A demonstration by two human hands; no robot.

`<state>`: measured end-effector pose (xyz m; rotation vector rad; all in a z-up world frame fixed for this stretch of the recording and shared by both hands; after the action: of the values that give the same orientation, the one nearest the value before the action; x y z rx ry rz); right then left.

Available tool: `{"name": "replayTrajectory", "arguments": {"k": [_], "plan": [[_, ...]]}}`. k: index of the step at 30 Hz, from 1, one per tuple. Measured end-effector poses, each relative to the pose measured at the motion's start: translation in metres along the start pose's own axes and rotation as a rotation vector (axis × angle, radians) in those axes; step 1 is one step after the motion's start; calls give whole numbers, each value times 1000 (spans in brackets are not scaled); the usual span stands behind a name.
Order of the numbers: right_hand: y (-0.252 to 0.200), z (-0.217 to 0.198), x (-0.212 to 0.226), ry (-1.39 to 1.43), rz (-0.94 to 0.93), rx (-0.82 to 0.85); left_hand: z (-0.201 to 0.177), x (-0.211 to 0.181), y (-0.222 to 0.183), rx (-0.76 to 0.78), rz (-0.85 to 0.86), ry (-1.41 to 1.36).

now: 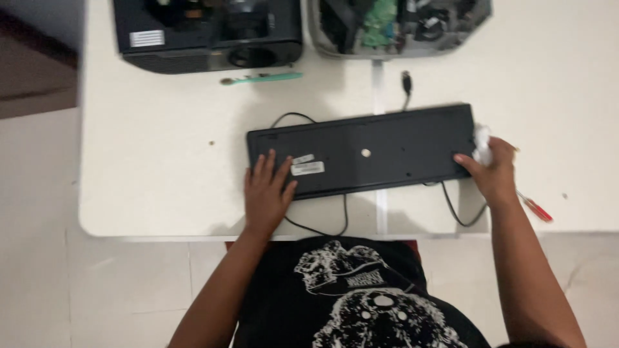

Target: Cleaning a keyboard with a cloth and unscrewing the back panel using a screwdriver

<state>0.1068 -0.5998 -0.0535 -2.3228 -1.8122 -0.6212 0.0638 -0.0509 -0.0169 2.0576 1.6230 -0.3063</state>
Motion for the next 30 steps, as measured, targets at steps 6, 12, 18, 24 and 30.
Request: {"name": "replayTrajectory", "arguments": {"k": [6,12,18,24,30], "plan": [[-11,-24,57,-203,-372,-189,-3,-2,0,38,-33,-58],[-33,27,142,-463,-313,-185,-7,9,0,-4,-292,-432],[-69,92,332,-217,-606,-140,-16,21,-9,-207,-418,-754],[-118,143,445,40,-938,-17,-16,24,-10,-227,-398,-764],[-160,111,372,258,-1115,214,-16,25,-12,-294,-372,-820]]}}
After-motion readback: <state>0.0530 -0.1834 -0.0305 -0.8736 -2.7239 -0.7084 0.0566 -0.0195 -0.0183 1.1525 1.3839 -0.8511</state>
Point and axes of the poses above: each hand's wrist, its own y-axis towards the middle knuckle, its own z-axis out of the palm, x = y × z, the point moved 6 cm from there along y, towards the middle knuckle, and after that the axes turned 13 degrees about -y, right-handed, at the moved point
